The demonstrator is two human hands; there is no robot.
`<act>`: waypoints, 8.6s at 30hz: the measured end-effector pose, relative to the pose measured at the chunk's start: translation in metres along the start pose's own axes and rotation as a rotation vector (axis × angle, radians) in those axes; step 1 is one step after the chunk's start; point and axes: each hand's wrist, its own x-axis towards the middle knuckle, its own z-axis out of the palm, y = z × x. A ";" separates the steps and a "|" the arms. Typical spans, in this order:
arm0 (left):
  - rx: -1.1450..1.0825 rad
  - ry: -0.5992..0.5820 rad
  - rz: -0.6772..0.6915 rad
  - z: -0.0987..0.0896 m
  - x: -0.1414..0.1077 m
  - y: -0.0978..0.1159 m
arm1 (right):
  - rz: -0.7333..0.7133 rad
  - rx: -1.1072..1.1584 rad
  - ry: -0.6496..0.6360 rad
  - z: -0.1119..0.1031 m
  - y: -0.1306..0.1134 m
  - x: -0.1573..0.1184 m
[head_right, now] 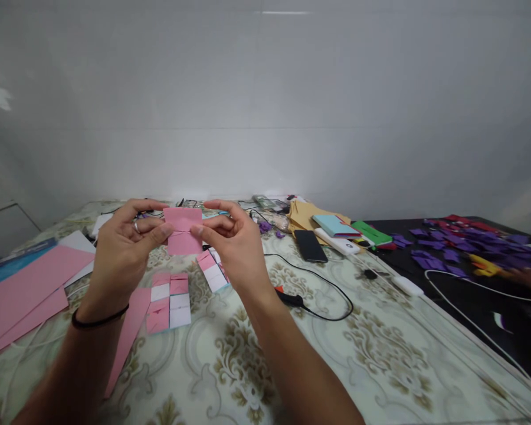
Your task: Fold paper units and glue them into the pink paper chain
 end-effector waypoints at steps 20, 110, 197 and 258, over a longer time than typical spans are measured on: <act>0.146 -0.157 0.018 -0.007 0.000 -0.004 | -0.156 -0.270 -0.098 0.000 -0.011 -0.004; 0.236 -0.219 0.037 -0.001 -0.008 0.004 | -0.170 -0.402 -0.187 -0.008 -0.020 -0.006; 0.277 -0.227 0.364 -0.007 -0.010 0.003 | -0.260 -0.240 -0.157 -0.003 -0.013 -0.008; 0.303 -0.136 0.092 -0.007 -0.006 -0.004 | -0.327 -0.600 -0.167 -0.002 -0.015 -0.008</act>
